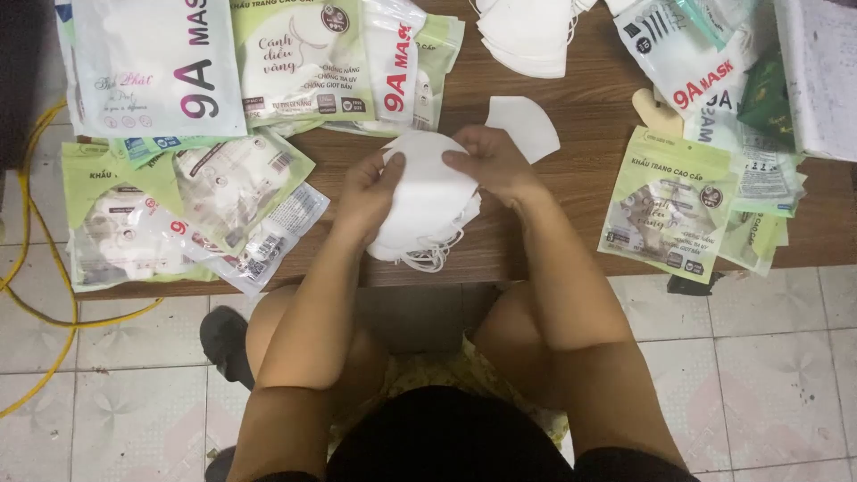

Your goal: Picking up individual face masks from a pile, unfolding them, and stacking them neatly on a table.

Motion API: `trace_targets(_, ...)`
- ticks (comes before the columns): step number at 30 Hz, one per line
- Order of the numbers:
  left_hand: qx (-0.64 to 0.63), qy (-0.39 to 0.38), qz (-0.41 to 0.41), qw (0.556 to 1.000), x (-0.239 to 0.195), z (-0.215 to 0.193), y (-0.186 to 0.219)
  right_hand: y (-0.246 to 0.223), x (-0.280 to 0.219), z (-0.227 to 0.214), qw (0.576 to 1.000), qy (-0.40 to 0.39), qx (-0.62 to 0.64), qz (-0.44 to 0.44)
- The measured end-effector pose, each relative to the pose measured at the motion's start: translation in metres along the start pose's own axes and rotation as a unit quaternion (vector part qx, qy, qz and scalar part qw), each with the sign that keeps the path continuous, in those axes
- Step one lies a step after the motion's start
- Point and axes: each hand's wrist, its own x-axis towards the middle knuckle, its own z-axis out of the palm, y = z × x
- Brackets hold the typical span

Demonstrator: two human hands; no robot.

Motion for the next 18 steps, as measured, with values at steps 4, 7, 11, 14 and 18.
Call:
trace_targets(4,0.003,0.005,-0.001,1.000,0.001,0.000,-0.004,0.007,0.008,-0.033,0.981,0.083,-0.171,-0.030)
trace_targets(7,0.014,0.014,-0.016,1.000,0.001,0.000,-0.008,0.051,0.026,-0.067,0.936,0.192,-0.294,-0.022)
trace_targets(11,0.029,0.015,-0.028,0.999,0.003,-0.002,-0.012,0.030,0.014,-0.075,0.878,0.234,-0.416,0.043)
trace_targets(14,0.028,0.011,-0.030,0.999,-0.002,0.003,-0.003,0.015,0.010,-0.071,0.864,0.257,-0.420,0.103)
trace_targets(18,0.025,0.009,-0.037,0.999,-0.004,0.007,0.004,0.017,0.013,-0.074,0.881,0.287,-0.359,0.109)
